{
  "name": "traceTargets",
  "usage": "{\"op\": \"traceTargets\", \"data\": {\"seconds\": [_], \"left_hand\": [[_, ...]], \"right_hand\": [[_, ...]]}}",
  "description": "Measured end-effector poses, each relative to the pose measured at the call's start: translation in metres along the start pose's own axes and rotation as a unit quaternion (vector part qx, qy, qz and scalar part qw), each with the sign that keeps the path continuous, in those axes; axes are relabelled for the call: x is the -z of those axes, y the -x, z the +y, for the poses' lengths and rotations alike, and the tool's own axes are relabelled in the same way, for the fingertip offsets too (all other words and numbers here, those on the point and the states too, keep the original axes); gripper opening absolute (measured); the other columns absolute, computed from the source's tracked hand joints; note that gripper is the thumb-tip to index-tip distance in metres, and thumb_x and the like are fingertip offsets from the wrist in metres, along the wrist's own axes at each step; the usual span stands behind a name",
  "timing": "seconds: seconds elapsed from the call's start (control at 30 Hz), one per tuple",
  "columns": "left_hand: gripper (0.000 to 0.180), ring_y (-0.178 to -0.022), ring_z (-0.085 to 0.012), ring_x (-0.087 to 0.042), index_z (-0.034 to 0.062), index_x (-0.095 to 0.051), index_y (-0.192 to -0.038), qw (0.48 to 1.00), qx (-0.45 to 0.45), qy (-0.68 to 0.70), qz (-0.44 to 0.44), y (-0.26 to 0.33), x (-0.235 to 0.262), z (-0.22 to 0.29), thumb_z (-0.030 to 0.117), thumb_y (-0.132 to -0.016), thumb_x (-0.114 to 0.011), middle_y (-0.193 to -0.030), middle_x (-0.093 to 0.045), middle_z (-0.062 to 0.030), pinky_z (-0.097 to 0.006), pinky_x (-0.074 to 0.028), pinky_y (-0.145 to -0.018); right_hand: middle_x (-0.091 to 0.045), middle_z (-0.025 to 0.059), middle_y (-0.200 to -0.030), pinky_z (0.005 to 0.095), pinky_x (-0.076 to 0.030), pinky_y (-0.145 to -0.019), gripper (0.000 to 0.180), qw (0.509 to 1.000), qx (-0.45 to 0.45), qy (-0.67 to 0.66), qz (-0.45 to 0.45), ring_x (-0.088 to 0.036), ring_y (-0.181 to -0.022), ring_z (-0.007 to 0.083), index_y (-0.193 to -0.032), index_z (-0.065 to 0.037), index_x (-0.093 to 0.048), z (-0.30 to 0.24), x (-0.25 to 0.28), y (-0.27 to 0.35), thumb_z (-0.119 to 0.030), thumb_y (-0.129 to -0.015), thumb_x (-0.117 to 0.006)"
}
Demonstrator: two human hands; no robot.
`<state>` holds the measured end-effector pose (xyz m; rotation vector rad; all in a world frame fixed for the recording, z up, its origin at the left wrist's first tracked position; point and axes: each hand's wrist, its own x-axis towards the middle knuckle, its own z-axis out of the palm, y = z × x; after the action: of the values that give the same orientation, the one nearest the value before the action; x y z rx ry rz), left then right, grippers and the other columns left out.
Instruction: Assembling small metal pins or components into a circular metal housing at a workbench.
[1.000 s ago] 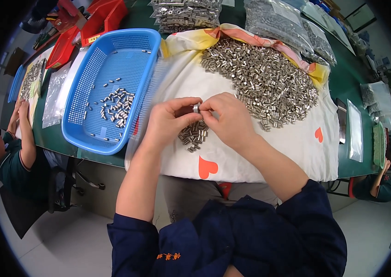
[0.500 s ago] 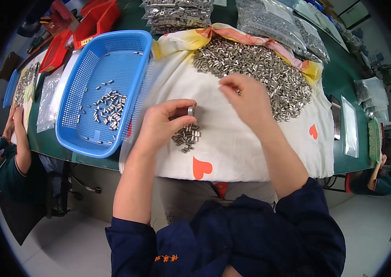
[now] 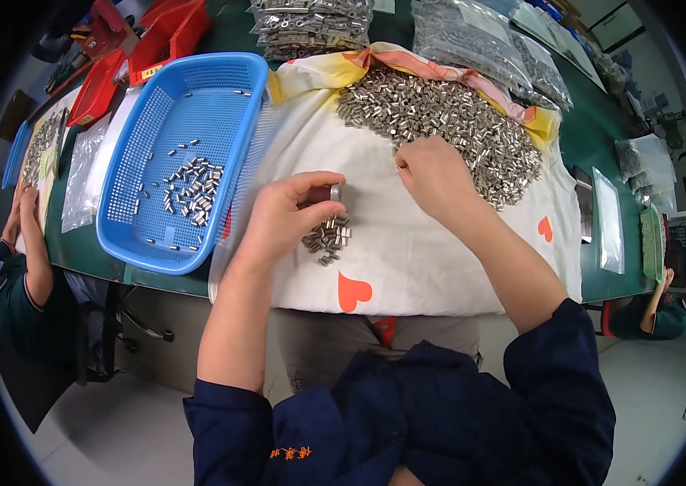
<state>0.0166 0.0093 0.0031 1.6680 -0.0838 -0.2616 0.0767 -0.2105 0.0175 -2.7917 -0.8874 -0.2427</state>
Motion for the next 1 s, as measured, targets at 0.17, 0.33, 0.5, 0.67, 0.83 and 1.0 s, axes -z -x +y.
{"op": "traceTargets", "data": {"seconds": [0.17, 0.33, 0.5, 0.67, 0.83, 1.0], "left_hand": [[0.031, -0.079, -0.0069, -0.057, -0.0008, -0.059, -0.106, 1.0, -0.004, 0.024, 0.003, -0.002, 0.002, -0.004, -0.007, -0.075, -0.061, -0.089, -0.062, -0.0026, -0.019, -0.047, -0.07], [0.032, -0.082, -0.0086, -0.058, -0.0015, -0.059, -0.107, 0.999, 0.024, 0.047, 0.002, -0.002, 0.001, 0.001, -0.007, -0.075, -0.062, -0.093, -0.062, -0.0037, -0.021, -0.048, -0.073], [0.032, -0.082, -0.0089, -0.058, -0.0019, -0.059, -0.107, 0.995, 0.011, 0.102, 0.019, 0.001, 0.003, -0.005, -0.005, -0.075, -0.064, -0.091, -0.062, -0.0038, -0.021, -0.048, -0.072], [0.033, -0.08, -0.0091, -0.059, -0.0027, -0.058, -0.107, 0.99, -0.019, 0.14, 0.021, -0.004, 0.002, -0.005, -0.003, -0.075, -0.066, -0.088, -0.063, -0.0045, -0.021, -0.048, -0.07], [0.033, -0.077, -0.007, -0.058, -0.0006, -0.061, -0.106, 0.996, -0.01, 0.081, 0.03, -0.002, 0.003, -0.01, 0.0, -0.074, -0.068, -0.085, -0.064, -0.0027, -0.02, -0.048, -0.068], [0.032, -0.077, -0.0068, -0.058, 0.0, -0.062, -0.105, 0.997, -0.011, 0.066, 0.04, -0.003, 0.001, -0.009, 0.001, -0.074, -0.069, -0.086, -0.064, -0.0028, -0.02, -0.048, -0.068]], "right_hand": [[-0.059, 0.0122, -0.075, 0.035, -0.044, -0.073, 0.005, 1.0, -0.001, 0.006, 0.019, -0.055, -0.078, 0.0261, -0.071, -0.004, -0.06, -0.01, -0.003, -0.002, -0.004, -0.07, -0.055], [-0.059, 0.0111, -0.076, 0.0354, -0.043, -0.074, 0.004, 0.999, 0.033, 0.025, 0.004, -0.055, -0.079, 0.0263, -0.074, -0.003, -0.059, -0.005, 0.001, 0.0, -0.005, -0.073, -0.055], [-0.062, 0.0099, -0.079, 0.0335, -0.046, -0.068, 0.008, 0.951, -0.059, -0.304, 0.012, -0.058, -0.073, 0.0242, -0.079, -0.003, -0.062, -0.047, 0.012, -0.003, -0.007, -0.075, -0.058], [-0.062, 0.0105, -0.08, 0.03, -0.047, -0.061, 0.012, 0.876, -0.119, -0.467, 0.009, -0.06, -0.067, 0.0213, -0.084, -0.003, -0.064, -0.059, -0.004, 0.001, -0.007, -0.073, -0.06], [-0.061, 0.0096, -0.074, 0.0342, -0.046, -0.061, 0.006, 0.933, -0.03, -0.33, 0.138, -0.058, -0.068, 0.0249, -0.076, -0.004, -0.062, -0.065, -0.012, 0.005, -0.007, -0.071, -0.062], [-0.06, 0.0098, -0.071, 0.0358, -0.046, -0.061, 0.004, 0.928, -0.042, -0.34, 0.148, -0.057, -0.069, 0.0264, -0.073, -0.004, -0.061, -0.067, -0.018, 0.005, -0.007, -0.07, -0.063]]}}
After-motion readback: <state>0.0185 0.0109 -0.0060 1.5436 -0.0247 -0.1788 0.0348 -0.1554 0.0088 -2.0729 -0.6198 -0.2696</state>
